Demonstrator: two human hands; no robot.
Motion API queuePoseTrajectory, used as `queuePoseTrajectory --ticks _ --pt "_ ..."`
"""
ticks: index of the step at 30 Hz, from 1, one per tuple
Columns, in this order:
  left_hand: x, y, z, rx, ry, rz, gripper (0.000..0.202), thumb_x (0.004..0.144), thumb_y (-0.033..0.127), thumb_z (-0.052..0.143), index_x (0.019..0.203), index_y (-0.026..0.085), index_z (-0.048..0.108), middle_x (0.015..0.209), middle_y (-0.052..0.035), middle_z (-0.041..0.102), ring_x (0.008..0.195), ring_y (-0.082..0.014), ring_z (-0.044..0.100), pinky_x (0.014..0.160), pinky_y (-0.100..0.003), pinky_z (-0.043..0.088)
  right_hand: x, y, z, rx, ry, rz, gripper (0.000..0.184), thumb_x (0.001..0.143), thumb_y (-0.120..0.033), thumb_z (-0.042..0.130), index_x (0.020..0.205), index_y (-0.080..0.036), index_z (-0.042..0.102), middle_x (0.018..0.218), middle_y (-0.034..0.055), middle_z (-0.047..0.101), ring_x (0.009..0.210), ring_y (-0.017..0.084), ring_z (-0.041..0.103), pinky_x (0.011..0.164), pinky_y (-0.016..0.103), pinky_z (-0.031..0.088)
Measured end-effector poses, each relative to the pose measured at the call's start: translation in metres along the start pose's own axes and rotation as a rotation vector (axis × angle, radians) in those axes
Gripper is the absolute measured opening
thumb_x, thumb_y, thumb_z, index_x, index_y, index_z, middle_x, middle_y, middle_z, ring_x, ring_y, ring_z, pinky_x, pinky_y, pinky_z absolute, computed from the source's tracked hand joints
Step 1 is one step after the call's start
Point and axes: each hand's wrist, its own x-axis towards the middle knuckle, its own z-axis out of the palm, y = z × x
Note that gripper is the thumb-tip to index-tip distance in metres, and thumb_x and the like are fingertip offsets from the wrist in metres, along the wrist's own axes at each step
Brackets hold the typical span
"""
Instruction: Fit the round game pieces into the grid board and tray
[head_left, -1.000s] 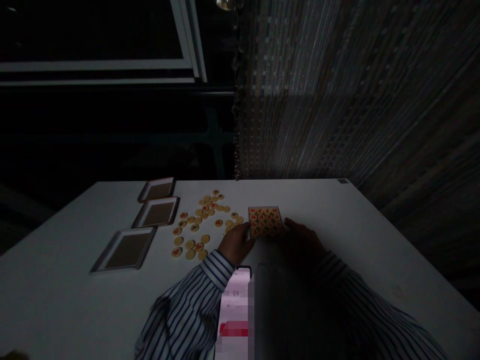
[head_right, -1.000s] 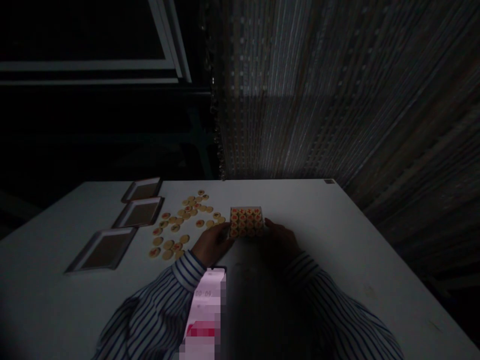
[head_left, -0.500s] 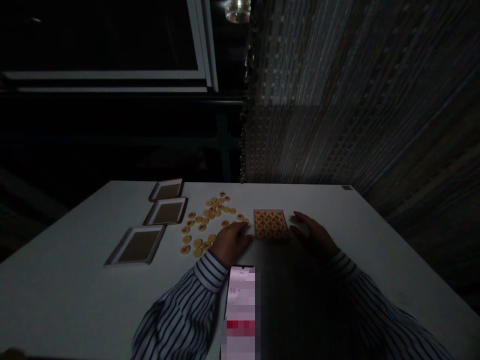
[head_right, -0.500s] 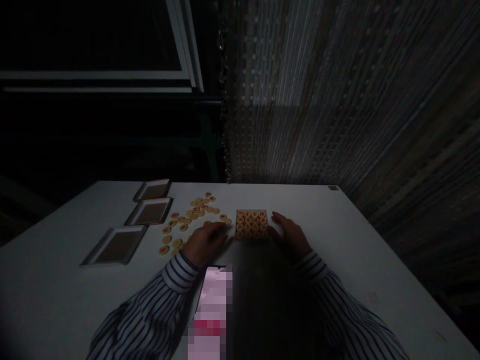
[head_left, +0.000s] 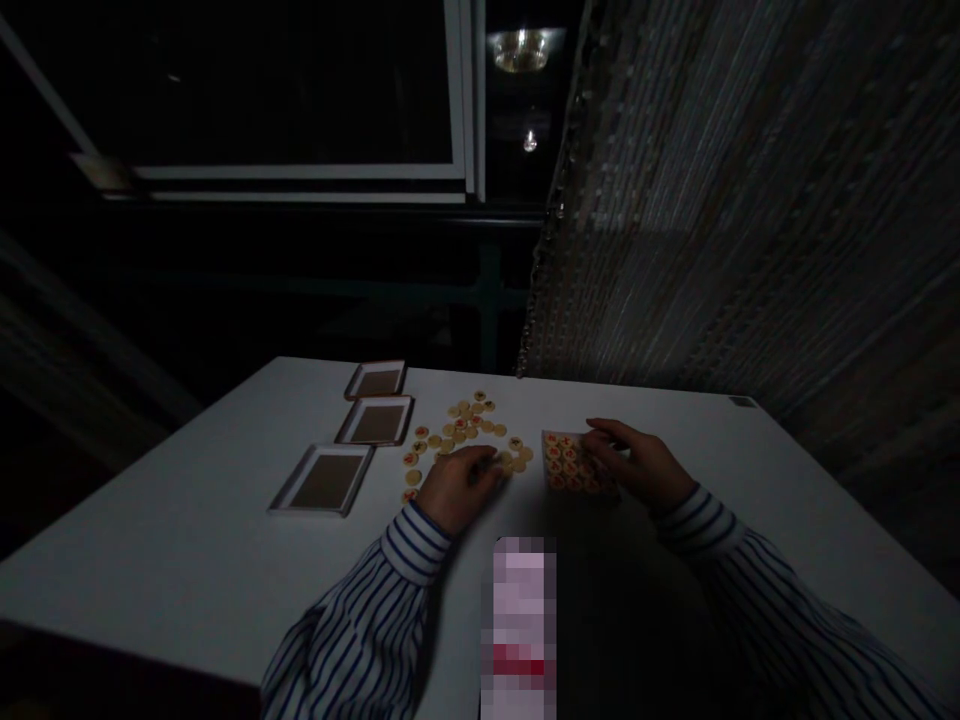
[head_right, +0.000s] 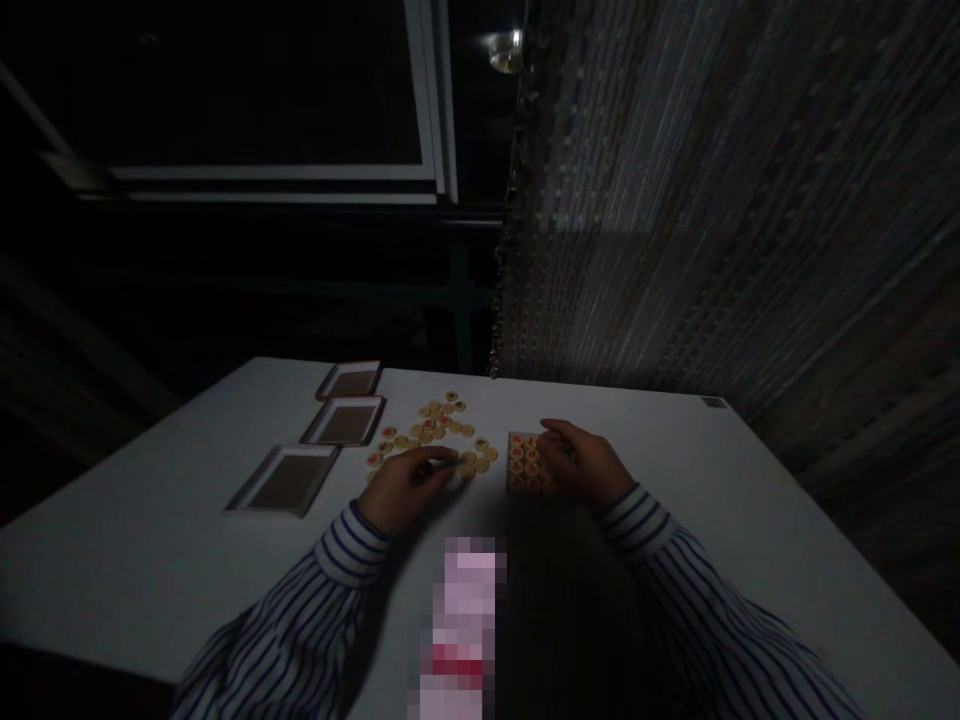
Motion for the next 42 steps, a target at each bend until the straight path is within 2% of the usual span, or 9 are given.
queuePoseTrajectory --ticks 10,19,23,26,30,33,38,42 --pt "-0.001 -0.029 -0.037 0.028 0.038 -0.086 0.037 0.077 0.038 0.049 0.104 0.015 0.059 0.089 -0.0075 0.067 0.074 -0.0167 0.062 0.067 -0.027 0.048 0.038 -0.049 0.024 -0.025 -0.128 -0.051 0.034 0.079 -0.034 0.045 0.106 -0.017 0.058 0.089 0.0043 0.068 0.082 0.017 0.062 0.075 0.027 0.047" --pt "0.002 -0.063 -0.078 0.034 0.105 -0.207 0.042 0.076 0.045 0.047 0.104 0.016 0.058 0.090 -0.0077 0.066 0.072 -0.0179 0.062 0.068 -0.030 0.049 0.080 -0.077 0.061 0.001 -0.243 -0.129 0.035 0.078 -0.037 0.045 0.103 -0.018 0.060 0.089 0.0044 0.067 0.080 0.018 0.060 0.071 0.027 0.045" --pt "0.004 -0.079 -0.094 0.064 0.149 -0.253 0.043 0.075 0.045 0.048 0.104 0.015 0.058 0.090 -0.0073 0.066 0.075 -0.0183 0.062 0.068 -0.030 0.049 0.095 -0.096 0.077 -0.025 -0.303 -0.113 0.036 0.078 -0.036 0.045 0.103 -0.016 0.061 0.084 0.0044 0.067 0.077 0.016 0.060 0.069 0.024 0.044" --pt "0.006 -0.093 -0.104 0.093 0.158 -0.286 0.045 0.075 0.045 0.047 0.108 0.016 0.056 0.101 -0.0080 0.064 0.079 -0.0186 0.062 0.071 -0.029 0.049 0.104 -0.108 0.091 -0.064 -0.322 -0.159 0.034 0.077 -0.033 0.047 0.102 -0.017 0.061 0.091 0.0044 0.066 0.083 0.016 0.060 0.072 0.023 0.043" --pt "0.005 -0.108 -0.116 0.210 0.140 -0.346 0.052 0.074 0.048 0.047 0.113 0.015 0.053 0.106 -0.0100 0.062 0.092 -0.0222 0.059 0.079 -0.031 0.046 0.116 -0.117 0.109 -0.095 -0.354 -0.192 0.034 0.077 -0.033 0.047 0.103 -0.018 0.061 0.091 0.0044 0.067 0.083 0.016 0.060 0.073 0.024 0.042" --pt "0.005 -0.116 -0.126 0.256 0.132 -0.366 0.053 0.074 0.047 0.047 0.114 0.013 0.052 0.108 -0.0114 0.061 0.094 -0.0232 0.058 0.081 -0.033 0.045 0.125 -0.123 0.121 -0.073 -0.385 -0.175 0.035 0.077 -0.036 0.047 0.104 -0.019 0.060 0.091 0.0035 0.067 0.082 0.015 0.060 0.073 0.023 0.042" --pt "0.009 -0.132 -0.141 0.266 0.153 -0.455 0.057 0.073 0.047 0.047 0.115 0.010 0.050 0.111 -0.0139 0.059 0.097 -0.0239 0.056 0.081 -0.032 0.045 0.141 -0.134 0.135 -0.045 -0.410 -0.154 0.035 0.078 -0.037 0.048 0.105 -0.019 0.059 0.091 0.0032 0.067 0.083 0.016 0.060 0.072 0.024 0.043" --pt "0.016 -0.150 -0.151 0.226 0.178 -0.501 0.057 0.071 0.048 0.049 0.116 0.012 0.049 0.112 -0.0127 0.058 0.098 -0.0224 0.056 0.080 -0.031 0.046 0.157 -0.140 0.146 -0.037 -0.416 -0.147 0.034 0.077 -0.037 0.049 0.103 -0.019 0.060 0.090 0.0029 0.067 0.082 0.016 0.060 0.072 0.023 0.043"
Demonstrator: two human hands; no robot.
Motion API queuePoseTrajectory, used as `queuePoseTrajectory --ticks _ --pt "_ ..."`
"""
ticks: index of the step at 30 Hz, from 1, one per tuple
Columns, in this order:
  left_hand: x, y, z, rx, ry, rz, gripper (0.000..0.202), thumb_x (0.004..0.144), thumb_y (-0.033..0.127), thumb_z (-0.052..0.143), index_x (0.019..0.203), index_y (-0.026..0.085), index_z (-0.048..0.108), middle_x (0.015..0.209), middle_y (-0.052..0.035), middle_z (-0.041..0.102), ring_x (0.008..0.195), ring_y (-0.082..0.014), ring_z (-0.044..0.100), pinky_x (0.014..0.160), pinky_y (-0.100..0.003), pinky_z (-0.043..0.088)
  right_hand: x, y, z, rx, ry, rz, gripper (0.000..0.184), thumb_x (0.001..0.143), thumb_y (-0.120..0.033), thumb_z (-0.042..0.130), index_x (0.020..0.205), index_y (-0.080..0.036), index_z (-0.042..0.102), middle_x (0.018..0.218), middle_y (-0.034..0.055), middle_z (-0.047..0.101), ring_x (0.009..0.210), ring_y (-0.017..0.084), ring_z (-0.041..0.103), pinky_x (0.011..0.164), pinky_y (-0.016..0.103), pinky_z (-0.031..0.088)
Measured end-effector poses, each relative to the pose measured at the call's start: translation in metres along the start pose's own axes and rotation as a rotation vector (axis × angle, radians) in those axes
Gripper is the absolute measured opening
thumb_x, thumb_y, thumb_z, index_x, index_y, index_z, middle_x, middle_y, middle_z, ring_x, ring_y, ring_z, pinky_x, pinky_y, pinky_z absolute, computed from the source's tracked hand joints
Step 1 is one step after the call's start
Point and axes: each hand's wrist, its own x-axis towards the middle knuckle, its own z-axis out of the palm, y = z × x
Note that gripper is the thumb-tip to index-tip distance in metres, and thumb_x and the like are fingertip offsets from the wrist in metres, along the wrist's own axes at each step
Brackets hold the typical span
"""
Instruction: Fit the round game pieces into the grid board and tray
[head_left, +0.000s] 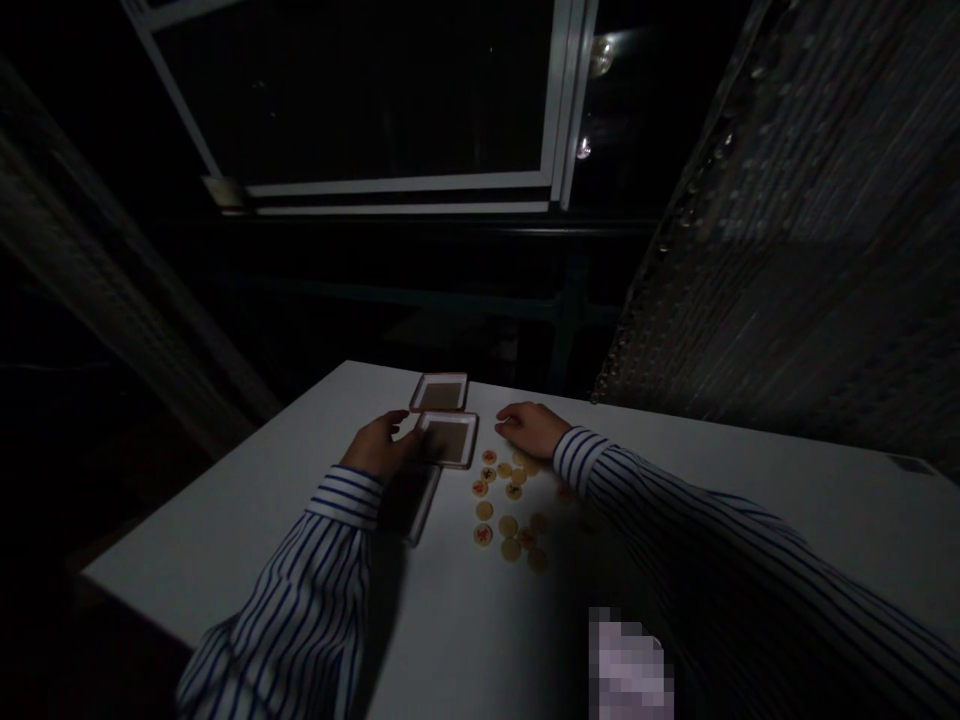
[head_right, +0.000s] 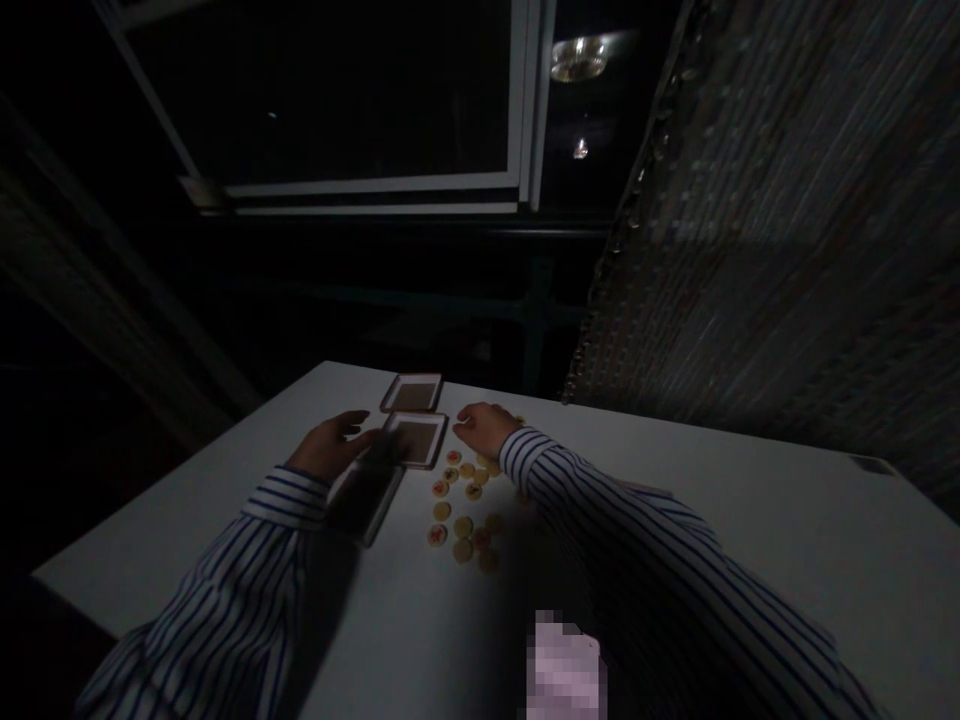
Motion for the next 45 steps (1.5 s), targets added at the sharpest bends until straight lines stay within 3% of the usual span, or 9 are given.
queuePoseTrajectory --ticks 16,24,33,40,45 --pt "0.067 -0.032 0.010 -0.175 -0.008 -0.135 0.043 0.077 0.032 0.047 0.109 0.005 0.053 0.112 -0.0174 0.058 0.101 -0.0202 0.056 0.087 -0.028 0.042 0.081 0.004 0.028 0.037 0.019 0.059 0.032 0.076 -0.033 0.048 0.096 -0.014 0.064 0.094 0.0082 0.066 0.087 0.017 0.059 0.070 0.022 0.041" --pt "0.098 -0.047 0.020 -0.231 -0.019 -0.184 0.031 0.075 0.027 0.047 0.095 0.007 0.061 0.096 -0.0137 0.066 0.086 -0.0190 0.061 0.074 -0.026 0.045 0.116 0.000 0.043 0.060 -0.006 0.095 0.026 0.077 -0.028 0.046 0.084 -0.014 0.068 0.084 0.0080 0.067 0.080 0.016 0.061 0.061 0.020 0.039" --pt "0.114 -0.048 0.028 -0.296 -0.044 -0.169 0.017 0.070 0.023 0.052 0.065 0.011 0.064 0.055 -0.0045 0.062 0.060 -0.0158 0.059 0.057 -0.023 0.042 0.141 0.004 0.065 0.018 -0.010 0.181 0.026 0.073 -0.030 0.048 0.080 -0.014 0.068 0.082 0.0100 0.067 0.075 0.017 0.061 0.055 0.022 0.036" --pt "0.120 -0.047 0.033 -0.294 -0.074 -0.164 0.019 0.072 0.021 0.050 0.070 0.010 0.065 0.062 -0.0059 0.065 0.063 -0.0158 0.059 0.060 -0.023 0.042 0.150 0.009 0.077 0.012 0.003 0.227 0.029 0.075 -0.032 0.046 0.084 -0.014 0.068 0.087 0.0118 0.066 0.077 0.019 0.061 0.057 0.024 0.037" --pt "0.125 -0.046 0.037 -0.285 -0.089 -0.170 0.025 0.075 0.023 0.047 0.084 0.008 0.065 0.081 -0.0109 0.067 0.076 -0.0190 0.061 0.069 -0.025 0.042 0.150 0.011 0.079 0.026 0.011 0.221 0.027 0.074 -0.031 0.048 0.082 -0.014 0.068 0.085 0.0114 0.066 0.076 0.018 0.060 0.058 0.024 0.037"
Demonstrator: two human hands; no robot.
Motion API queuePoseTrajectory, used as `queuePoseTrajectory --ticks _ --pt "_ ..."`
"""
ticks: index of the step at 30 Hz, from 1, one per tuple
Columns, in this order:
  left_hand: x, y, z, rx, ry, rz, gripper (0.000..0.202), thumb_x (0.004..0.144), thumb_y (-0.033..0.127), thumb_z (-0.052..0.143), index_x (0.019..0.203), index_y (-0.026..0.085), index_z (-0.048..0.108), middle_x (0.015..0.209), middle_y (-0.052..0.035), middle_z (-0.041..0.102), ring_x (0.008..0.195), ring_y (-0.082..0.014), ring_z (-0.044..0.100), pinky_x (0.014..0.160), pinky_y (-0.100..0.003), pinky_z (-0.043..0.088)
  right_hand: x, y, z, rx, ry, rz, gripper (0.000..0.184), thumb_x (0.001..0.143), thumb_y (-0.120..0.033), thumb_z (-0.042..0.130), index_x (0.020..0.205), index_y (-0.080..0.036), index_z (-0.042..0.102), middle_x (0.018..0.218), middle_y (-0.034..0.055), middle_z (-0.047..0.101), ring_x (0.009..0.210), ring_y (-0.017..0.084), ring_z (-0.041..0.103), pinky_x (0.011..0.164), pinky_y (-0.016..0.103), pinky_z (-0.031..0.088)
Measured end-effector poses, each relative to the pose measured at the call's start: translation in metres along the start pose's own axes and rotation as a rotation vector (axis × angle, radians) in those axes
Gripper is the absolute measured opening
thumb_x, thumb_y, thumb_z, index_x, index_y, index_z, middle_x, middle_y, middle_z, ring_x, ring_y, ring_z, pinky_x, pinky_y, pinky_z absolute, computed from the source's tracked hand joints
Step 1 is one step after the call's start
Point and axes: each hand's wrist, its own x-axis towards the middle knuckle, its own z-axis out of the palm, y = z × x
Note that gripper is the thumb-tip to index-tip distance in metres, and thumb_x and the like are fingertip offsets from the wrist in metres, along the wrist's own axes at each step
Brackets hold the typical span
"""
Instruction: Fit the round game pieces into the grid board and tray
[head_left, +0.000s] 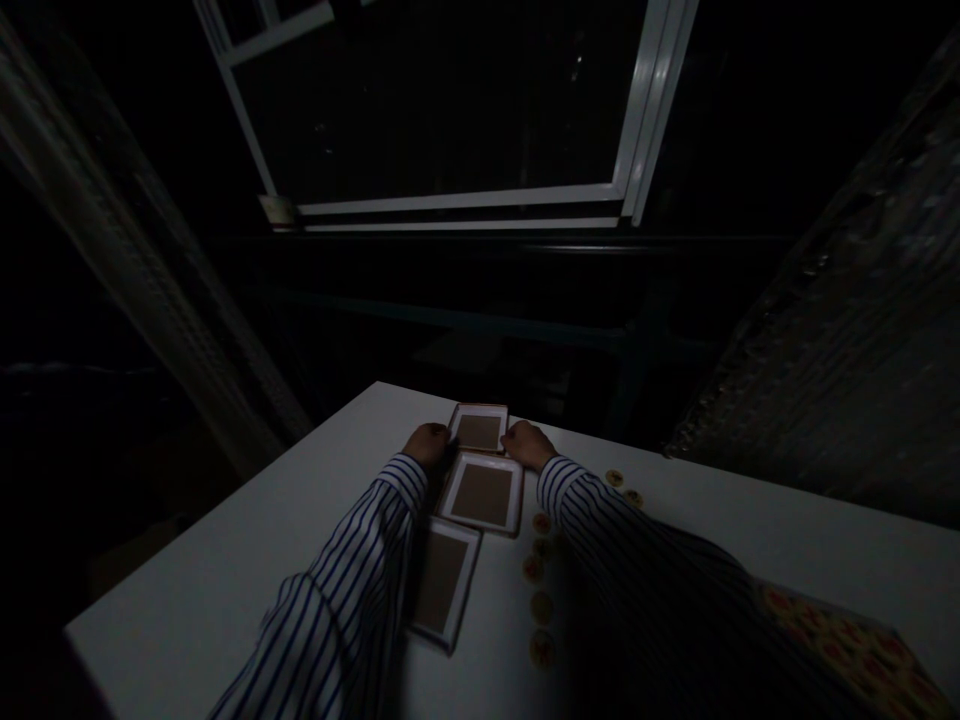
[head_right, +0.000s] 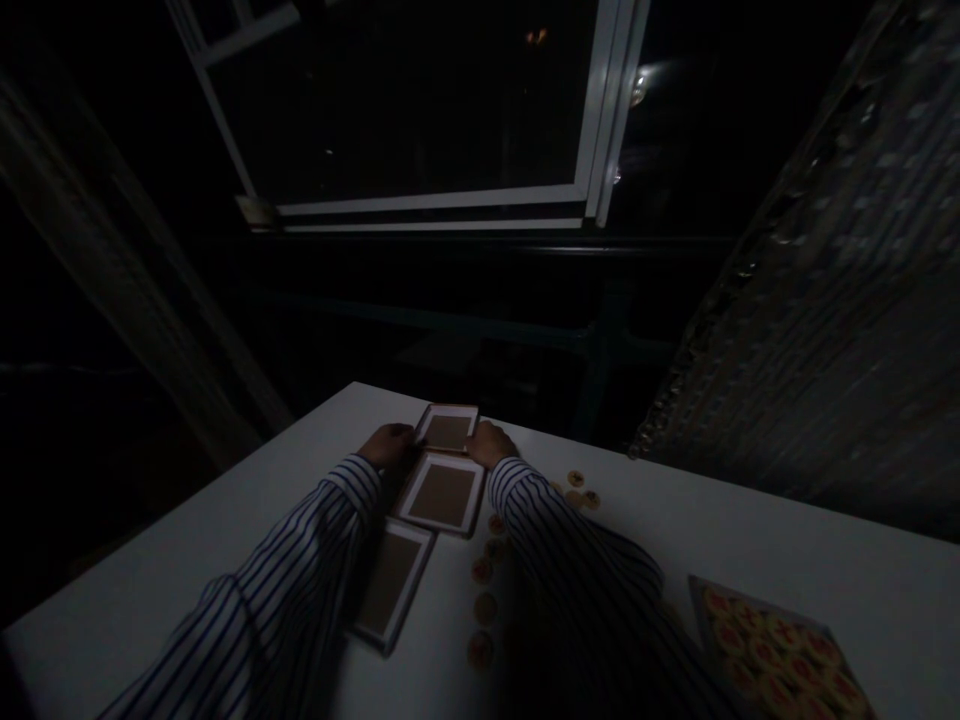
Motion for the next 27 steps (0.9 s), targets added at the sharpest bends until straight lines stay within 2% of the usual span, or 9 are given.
queuePoseTrajectory --ticks 7,12,20,27 --pt "0.002 0.000 -0.002 -0.045 0.002 0.031 0.027 0.076 0.023 0.048 0.090 0.007 0.064 0.092 -0.0136 0.067 0.087 -0.0209 0.060 0.077 -0.027 0.041 -0.003 -0.002 0.000 0.045 0.037 -0.025 0.024 0.073 -0.027 0.047 0.078 -0.014 0.068 0.080 0.0099 0.066 0.074 0.017 0.060 0.057 0.023 0.035" --pt "0.002 0.005 -0.010 -0.112 0.057 0.020 0.034 0.073 0.023 0.052 0.100 0.005 0.060 0.103 -0.0166 0.063 0.094 -0.0220 0.058 0.078 -0.027 0.041 -0.004 -0.005 -0.005 0.097 0.067 -0.054 0.024 0.074 -0.025 0.046 0.077 -0.014 0.068 0.077 0.0084 0.066 0.070 0.015 0.059 0.055 0.022 0.034" --pt "-0.005 0.017 -0.018 -0.225 0.078 0.008 0.038 0.076 0.024 0.049 0.110 0.007 0.055 0.094 -0.0153 0.066 0.082 -0.0193 0.062 0.068 -0.027 0.045 -0.012 -0.011 -0.025 0.185 0.113 -0.057 0.023 0.074 -0.024 0.047 0.075 -0.013 0.068 0.070 0.0070 0.065 0.064 0.013 0.057 0.050 0.020 0.031" --pt "-0.010 0.026 -0.023 -0.292 0.109 0.043 0.037 0.073 0.026 0.052 0.105 0.008 0.057 0.089 -0.0126 0.066 0.076 -0.0176 0.061 0.060 -0.025 0.045 -0.023 -0.017 -0.049 0.238 0.136 -0.057 0.025 0.074 -0.024 0.046 0.069 -0.012 0.068 0.064 0.0057 0.063 0.056 0.010 0.053 0.048 0.019 0.030"
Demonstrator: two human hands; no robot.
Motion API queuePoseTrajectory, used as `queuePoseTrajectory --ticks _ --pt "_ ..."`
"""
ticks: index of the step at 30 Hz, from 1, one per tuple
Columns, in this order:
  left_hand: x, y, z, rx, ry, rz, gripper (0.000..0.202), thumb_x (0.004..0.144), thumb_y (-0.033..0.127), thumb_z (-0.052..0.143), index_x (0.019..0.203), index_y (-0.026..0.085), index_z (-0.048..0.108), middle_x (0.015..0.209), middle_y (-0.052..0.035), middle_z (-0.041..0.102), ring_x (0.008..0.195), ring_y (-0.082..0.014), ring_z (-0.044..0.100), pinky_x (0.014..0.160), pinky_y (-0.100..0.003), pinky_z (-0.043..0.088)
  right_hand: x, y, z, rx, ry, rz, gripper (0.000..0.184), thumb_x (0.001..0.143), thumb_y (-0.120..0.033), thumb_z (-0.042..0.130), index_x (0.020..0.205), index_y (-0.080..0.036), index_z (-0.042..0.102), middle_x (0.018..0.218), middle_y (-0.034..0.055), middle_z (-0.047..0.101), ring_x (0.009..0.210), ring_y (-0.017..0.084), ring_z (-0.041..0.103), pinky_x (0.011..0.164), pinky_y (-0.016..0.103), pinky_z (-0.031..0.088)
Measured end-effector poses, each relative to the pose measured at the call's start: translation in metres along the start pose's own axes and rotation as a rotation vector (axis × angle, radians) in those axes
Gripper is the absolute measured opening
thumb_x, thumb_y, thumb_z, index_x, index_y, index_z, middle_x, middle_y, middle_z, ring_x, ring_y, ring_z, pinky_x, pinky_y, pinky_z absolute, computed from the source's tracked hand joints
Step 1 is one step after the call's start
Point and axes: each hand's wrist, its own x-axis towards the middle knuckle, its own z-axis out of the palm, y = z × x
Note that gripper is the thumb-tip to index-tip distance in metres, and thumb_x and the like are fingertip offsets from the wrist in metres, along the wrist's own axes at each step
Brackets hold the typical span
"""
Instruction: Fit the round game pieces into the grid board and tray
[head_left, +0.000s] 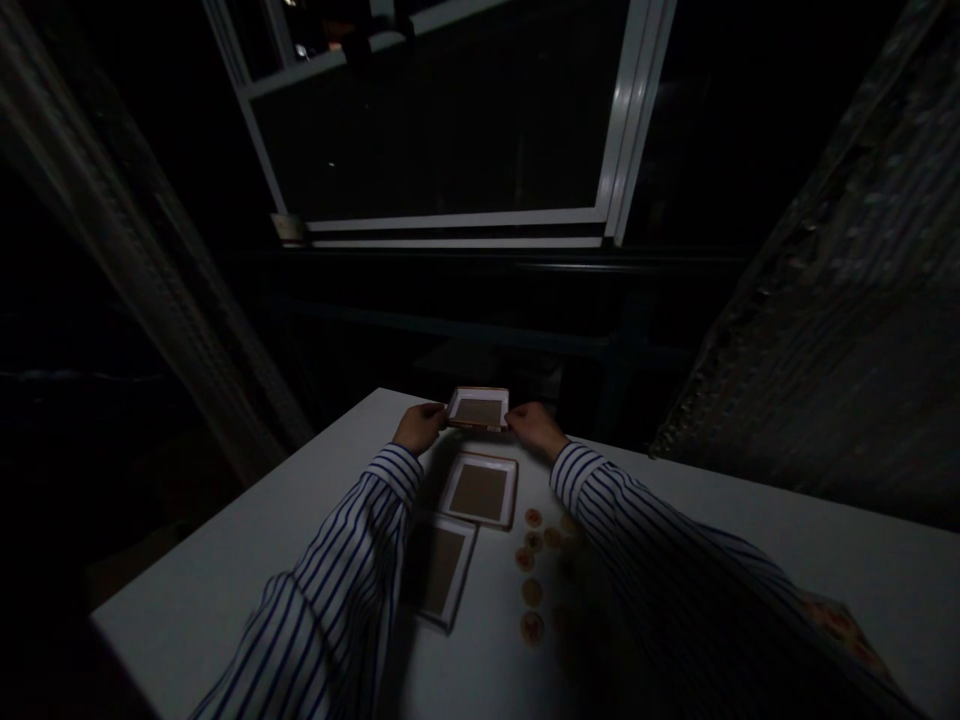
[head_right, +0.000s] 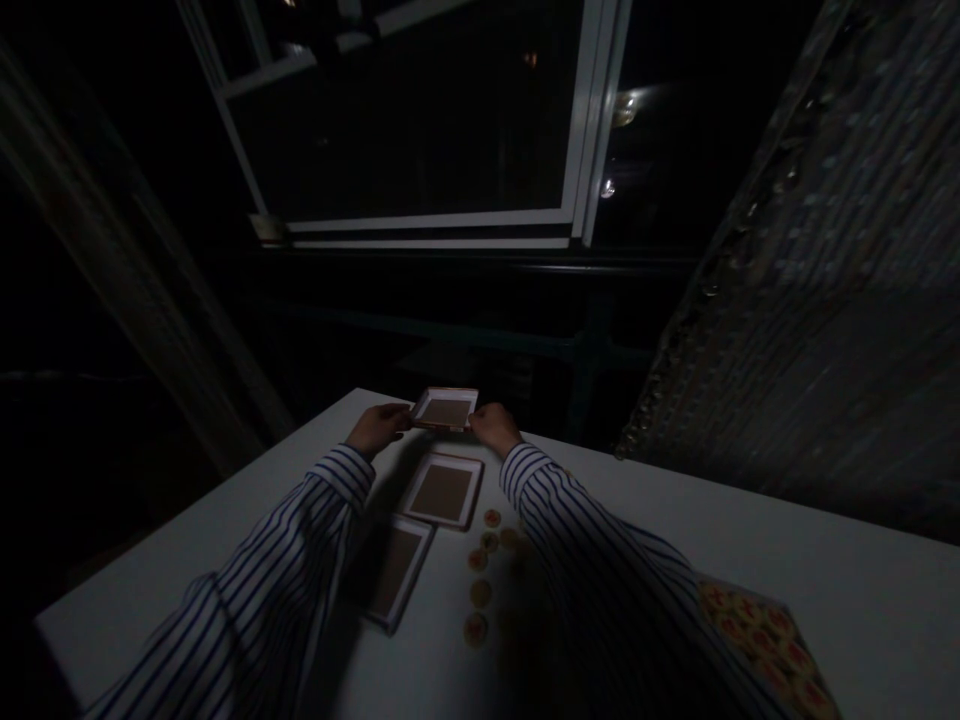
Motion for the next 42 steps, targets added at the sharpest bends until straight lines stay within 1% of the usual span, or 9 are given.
queuePoseTrajectory --ticks 3,7,10,14,19,24,28,33,42 --pt "-0.002 0.004 0.000 -0.026 0.006 0.032 0.033 0.072 0.029 0.052 0.097 0.010 0.062 0.080 -0.0099 0.067 0.072 -0.0169 0.061 0.059 -0.025 0.045 -0.005 -0.004 -0.011 0.017 0.008 0.000 0.025 0.074 -0.024 0.046 0.069 -0.011 0.068 0.062 0.0045 0.063 0.054 0.009 0.052 0.048 0.018 0.030" --pt "-0.008 0.013 0.000 -0.058 -0.008 0.049 0.026 0.071 0.028 0.052 0.084 0.009 0.066 0.072 -0.0083 0.066 0.066 -0.0151 0.060 0.058 -0.024 0.045 -0.014 -0.008 -0.026 0.037 0.008 -0.007 0.027 0.075 -0.024 0.045 0.067 -0.009 0.067 0.058 0.0045 0.061 0.051 0.009 0.050 0.045 0.018 0.029" --pt "-0.016 0.023 0.002 -0.081 -0.020 0.051 0.025 0.070 0.029 0.054 0.079 0.009 0.066 0.067 -0.0078 0.065 0.060 -0.0135 0.058 0.057 -0.024 0.045 -0.020 -0.008 -0.036 0.054 0.007 -0.012 0.028 0.075 -0.024 0.045 0.067 -0.008 0.066 0.057 0.0043 0.061 0.049 0.008 0.049 0.044 0.018 0.029" --pt "-0.028 0.035 0.005 -0.119 -0.028 0.060 0.025 0.069 0.031 0.056 0.074 0.009 0.066 0.061 -0.0059 0.063 0.054 -0.0112 0.055 0.056 -0.024 0.045 -0.024 -0.005 -0.046 0.091 0.011 -0.009 0.029 0.077 -0.025 0.044 0.072 -0.008 0.067 0.059 0.0047 0.063 0.049 0.008 0.051 0.046 0.017 0.032" --pt "-0.042 0.050 0.012 -0.191 -0.044 0.056 0.024 0.069 0.028 0.056 0.079 0.008 0.065 0.064 -0.0052 0.062 0.058 -0.0112 0.056 0.059 -0.025 0.046 -0.032 -0.003 -0.061 0.130 0.030 -0.017 0.028 0.077 -0.026 0.046 0.077 -0.008 0.067 0.062 0.0057 0.064 0.049 0.008 0.052 0.046 0.017 0.035" --pt "-0.056 0.061 0.022 -0.261 -0.066 0.043 0.026 0.066 0.023 0.059 0.088 0.010 0.063 0.074 -0.0060 0.063 0.064 -0.0120 0.057 0.061 -0.026 0.047 -0.040 0.002 -0.074 0.159 0.079 -0.053 0.025 0.075 -0.024 0.048 0.083 -0.009 0.066 0.072 0.0063 0.066 0.057 0.010 0.056 0.050 0.017 0.038" --pt "-0.067 0.067 0.030 -0.306 -0.086 0.047 0.029 0.065 0.020 0.061 0.092 0.009 0.061 0.083 -0.0087 0.064 0.069 -0.0127 0.059 0.064 -0.026 0.048 -0.049 0.009 -0.084 0.173 0.124 -0.077 0.025 0.074 -0.024 0.049 0.088 -0.010 0.064 0.078 0.0061 0.067 0.062 0.011 0.058 0.053 0.018 0.040" --pt "-0.080 0.069 0.043 -0.348 -0.101 0.057 0.038 0.063 0.024 0.065 0.097 0.009 0.059 0.093 -0.0112 0.063 0.076 -0.0149 0.060 0.067 -0.027 0.048 -0.068 0.014 -0.099 0.192 0.164 -0.110 0.026 0.074 -0.024 0.051 0.094 -0.011 0.062 0.083 0.0063 0.067 0.069 0.013 0.059 0.058 0.019 0.042" --pt "-0.116 0.075 0.059 -0.370 -0.177 0.067 0.040 0.063 0.027 0.062 0.099 0.009 0.060 0.087 -0.0097 0.065 0.076 -0.0153 0.059 0.067 -0.027 0.047 -0.112 0.021 -0.119 0.243 0.187 -0.129 0.030 0.075 -0.025 0.052 0.100 -0.011 0.059 0.082 0.0072 0.067 0.072 0.014 0.060 0.063 0.022 0.044"
